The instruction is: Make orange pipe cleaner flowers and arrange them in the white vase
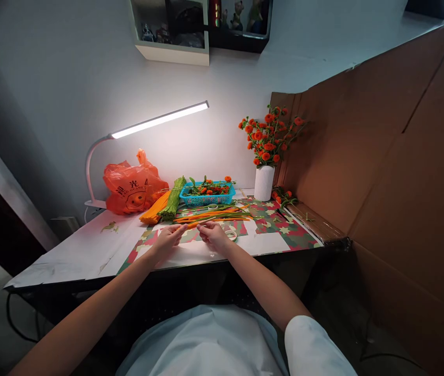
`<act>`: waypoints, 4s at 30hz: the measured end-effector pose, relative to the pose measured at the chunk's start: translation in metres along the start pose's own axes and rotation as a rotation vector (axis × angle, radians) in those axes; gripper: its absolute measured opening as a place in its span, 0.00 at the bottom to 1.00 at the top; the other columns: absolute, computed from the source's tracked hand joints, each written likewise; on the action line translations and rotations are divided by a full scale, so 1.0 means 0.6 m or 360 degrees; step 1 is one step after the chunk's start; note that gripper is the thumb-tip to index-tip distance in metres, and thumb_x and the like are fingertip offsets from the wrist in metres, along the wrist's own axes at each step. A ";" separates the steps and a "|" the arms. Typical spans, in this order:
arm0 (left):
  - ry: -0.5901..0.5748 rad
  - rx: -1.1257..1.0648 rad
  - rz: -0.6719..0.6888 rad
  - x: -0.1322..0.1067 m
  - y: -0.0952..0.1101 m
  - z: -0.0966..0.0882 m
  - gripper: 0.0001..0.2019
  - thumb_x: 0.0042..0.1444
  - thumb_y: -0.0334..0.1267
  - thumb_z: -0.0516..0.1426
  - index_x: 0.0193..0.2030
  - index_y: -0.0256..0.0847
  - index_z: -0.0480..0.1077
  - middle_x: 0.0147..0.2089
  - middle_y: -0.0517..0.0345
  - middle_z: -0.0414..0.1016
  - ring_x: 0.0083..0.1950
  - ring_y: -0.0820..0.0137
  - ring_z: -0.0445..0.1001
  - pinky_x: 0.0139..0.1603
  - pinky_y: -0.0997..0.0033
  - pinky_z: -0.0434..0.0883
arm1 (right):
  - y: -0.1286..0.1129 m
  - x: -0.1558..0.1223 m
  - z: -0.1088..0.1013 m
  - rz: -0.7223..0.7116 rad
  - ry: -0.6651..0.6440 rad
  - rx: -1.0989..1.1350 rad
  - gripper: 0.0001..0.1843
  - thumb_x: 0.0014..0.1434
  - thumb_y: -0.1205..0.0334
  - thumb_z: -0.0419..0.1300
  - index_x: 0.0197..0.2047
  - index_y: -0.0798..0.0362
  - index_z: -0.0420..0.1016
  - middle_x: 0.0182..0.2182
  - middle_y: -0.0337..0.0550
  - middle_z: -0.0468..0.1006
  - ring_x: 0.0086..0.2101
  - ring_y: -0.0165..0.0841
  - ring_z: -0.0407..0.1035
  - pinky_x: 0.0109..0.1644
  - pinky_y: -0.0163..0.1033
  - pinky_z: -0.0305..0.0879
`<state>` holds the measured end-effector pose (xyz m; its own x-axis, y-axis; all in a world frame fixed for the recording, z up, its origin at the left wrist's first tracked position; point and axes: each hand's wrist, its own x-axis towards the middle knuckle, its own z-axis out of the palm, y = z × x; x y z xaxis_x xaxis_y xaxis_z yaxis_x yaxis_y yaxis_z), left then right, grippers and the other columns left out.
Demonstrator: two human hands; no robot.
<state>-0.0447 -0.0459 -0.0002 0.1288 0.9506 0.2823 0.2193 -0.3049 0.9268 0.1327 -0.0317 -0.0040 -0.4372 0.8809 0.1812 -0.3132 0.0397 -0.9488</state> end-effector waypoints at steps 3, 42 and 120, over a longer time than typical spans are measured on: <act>-0.0302 -0.0142 -0.0004 -0.006 0.002 -0.016 0.25 0.48 0.62 0.57 0.21 0.40 0.59 0.18 0.70 0.45 0.19 0.80 0.43 0.20 0.75 0.44 | -0.031 -0.009 -0.031 0.0029 -0.0473 -0.0240 0.23 0.47 0.47 0.67 0.38 0.56 0.71 0.17 0.29 0.63 0.19 0.23 0.55 0.25 0.32 0.49; -0.0960 -0.1454 -0.0814 -0.013 0.008 0.061 0.23 0.50 0.46 0.62 0.21 0.41 0.50 0.18 0.73 0.37 0.16 0.82 0.36 0.17 0.79 0.43 | -0.119 0.017 -0.038 0.0117 -0.0881 -0.0184 0.28 0.40 0.42 0.71 0.30 0.52 0.63 0.15 0.30 0.66 0.17 0.26 0.63 0.23 0.31 0.55; -0.0197 0.1268 0.0599 0.022 0.029 -0.011 0.23 0.59 0.50 0.49 0.17 0.39 0.60 0.16 0.66 0.53 0.20 0.77 0.50 0.23 0.73 0.49 | -0.058 -0.022 -0.024 -0.0705 -0.0518 -0.3031 0.18 0.62 0.77 0.47 0.53 0.59 0.66 0.35 0.50 0.76 0.39 0.37 0.71 0.40 0.37 0.64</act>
<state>-0.0459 -0.0383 0.0211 0.4214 0.7805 0.4618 0.7433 -0.5890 0.3172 0.1616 -0.0376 0.0225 -0.7753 0.5742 0.2631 0.6266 0.7515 0.2064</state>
